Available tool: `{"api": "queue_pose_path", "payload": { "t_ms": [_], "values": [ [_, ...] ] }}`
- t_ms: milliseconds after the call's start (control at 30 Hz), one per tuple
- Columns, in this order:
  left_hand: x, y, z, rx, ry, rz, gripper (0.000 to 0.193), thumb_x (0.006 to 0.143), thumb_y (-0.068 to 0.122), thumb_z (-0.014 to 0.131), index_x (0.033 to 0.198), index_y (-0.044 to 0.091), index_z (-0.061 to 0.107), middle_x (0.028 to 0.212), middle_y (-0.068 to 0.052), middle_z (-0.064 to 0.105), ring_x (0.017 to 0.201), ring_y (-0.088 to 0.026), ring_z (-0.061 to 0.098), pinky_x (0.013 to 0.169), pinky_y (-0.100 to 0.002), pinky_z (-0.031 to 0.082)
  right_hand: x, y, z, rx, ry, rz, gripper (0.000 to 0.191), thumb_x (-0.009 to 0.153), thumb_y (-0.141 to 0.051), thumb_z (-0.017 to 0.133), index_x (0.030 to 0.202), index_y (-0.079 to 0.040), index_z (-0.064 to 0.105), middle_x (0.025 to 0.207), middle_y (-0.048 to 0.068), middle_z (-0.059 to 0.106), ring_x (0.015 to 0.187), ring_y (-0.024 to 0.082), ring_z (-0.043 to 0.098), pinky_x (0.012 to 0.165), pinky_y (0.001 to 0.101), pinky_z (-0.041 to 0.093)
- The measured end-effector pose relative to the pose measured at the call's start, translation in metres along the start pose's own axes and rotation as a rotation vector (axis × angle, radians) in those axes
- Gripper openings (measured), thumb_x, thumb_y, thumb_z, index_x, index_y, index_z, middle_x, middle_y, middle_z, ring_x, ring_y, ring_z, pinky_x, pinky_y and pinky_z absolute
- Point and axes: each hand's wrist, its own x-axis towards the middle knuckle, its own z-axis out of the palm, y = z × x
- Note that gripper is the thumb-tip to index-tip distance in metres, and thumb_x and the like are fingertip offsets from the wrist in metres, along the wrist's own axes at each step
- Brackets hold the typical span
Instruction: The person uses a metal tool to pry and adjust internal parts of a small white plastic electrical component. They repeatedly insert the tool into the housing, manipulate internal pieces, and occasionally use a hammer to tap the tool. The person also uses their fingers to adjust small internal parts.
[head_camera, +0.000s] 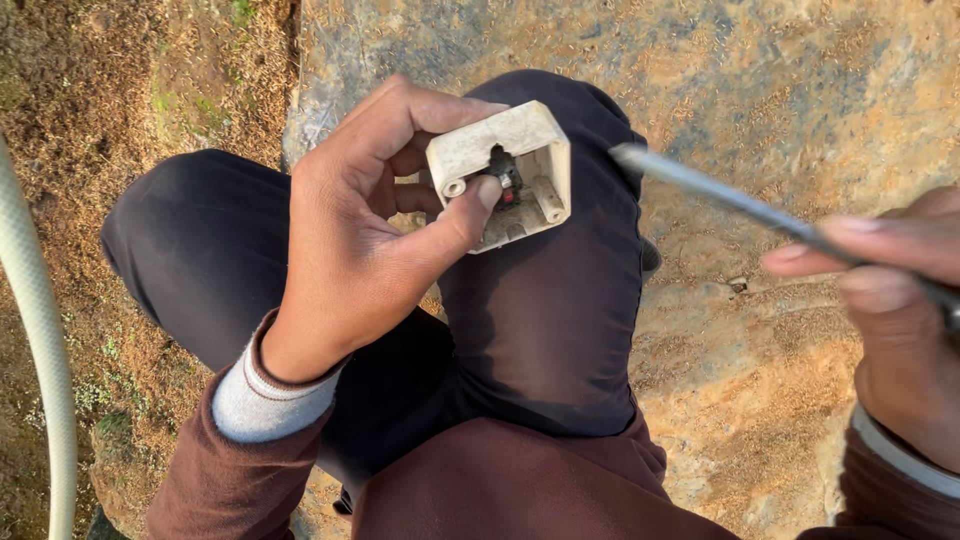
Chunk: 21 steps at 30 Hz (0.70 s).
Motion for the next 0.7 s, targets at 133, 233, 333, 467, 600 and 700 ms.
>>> {"api": "queue_pose_path", "payload": {
  "t_ms": [133, 233, 333, 467, 600, 700],
  "values": [
    [-0.002, -0.007, -0.007, -0.185, 0.052, 0.014, 0.027, 0.104, -0.005, 0.067, 0.131, -0.005, 0.060, 0.123, -0.005, 0.063, 0.118, -0.013, 0.068, 0.104, -0.028, 0.061, -0.005, 0.056, 0.040, 0.122, 0.342, 0.001, 0.015, 0.124, -0.012, 0.059, 0.131, 0.000, 0.061, 0.113, 0.014, 0.076, 0.075, 0.014, 0.063, 0.061, 0.0201, 0.043],
    [-0.001, -0.009, -0.016, -0.228, 0.066, 0.078, 0.029, 0.109, -0.003, 0.067, 0.137, -0.006, 0.058, 0.130, -0.007, 0.062, 0.123, -0.014, 0.063, 0.113, -0.028, 0.054, 0.017, 0.091, 0.084, 0.255, 0.382, 0.137, 0.012, 0.122, -0.007, 0.062, 0.127, 0.003, 0.061, 0.115, 0.016, 0.075, 0.077, 0.009, 0.059, 0.068, 0.0181, 0.046],
    [-0.005, -0.007, -0.025, -0.166, 0.086, 0.073, 0.035, 0.105, -0.001, 0.068, 0.138, -0.005, 0.058, 0.131, -0.008, 0.059, 0.125, -0.015, 0.061, 0.114, -0.028, 0.049, 0.030, 0.098, 0.109, 0.315, 0.487, 0.302, 0.013, 0.107, -0.007, 0.062, 0.114, 0.003, 0.065, 0.107, 0.013, 0.074, 0.075, 0.005, 0.055, 0.066, 0.0182, 0.043],
    [-0.010, -0.002, -0.022, -0.215, 0.068, 0.057, 0.031, 0.111, -0.002, 0.067, 0.141, -0.006, 0.058, 0.127, -0.007, 0.060, 0.121, -0.013, 0.062, 0.109, -0.026, 0.052, 0.020, 0.081, 0.100, 0.265, 0.466, 0.151, 0.017, 0.112, -0.006, 0.066, 0.122, 0.007, 0.060, 0.105, 0.015, 0.072, 0.096, 0.015, 0.073, 0.075, 0.0218, 0.052],
    [-0.009, 0.005, -0.013, -0.219, 0.100, 0.013, 0.037, 0.107, 0.000, 0.067, 0.143, -0.005, 0.059, 0.122, -0.005, 0.057, 0.121, -0.014, 0.066, 0.103, -0.027, 0.059, 0.004, 0.060, 0.074, 0.151, 0.465, -0.008, 0.013, 0.119, -0.003, 0.067, 0.122, 0.009, 0.061, 0.110, 0.016, 0.068, 0.094, 0.023, 0.073, 0.084, 0.0271, 0.060],
    [-0.010, 0.012, -0.012, -0.079, 0.111, 0.062, 0.033, 0.108, 0.001, 0.070, 0.139, -0.004, 0.060, 0.122, -0.005, 0.057, 0.118, -0.013, 0.067, 0.106, -0.027, 0.061, -0.005, 0.039, 0.053, 0.128, 0.492, -0.017, 0.016, 0.115, -0.008, 0.066, 0.126, 0.002, 0.061, 0.104, 0.009, 0.067, 0.082, 0.018, 0.071, 0.074, 0.0239, 0.059]
  ]
}}
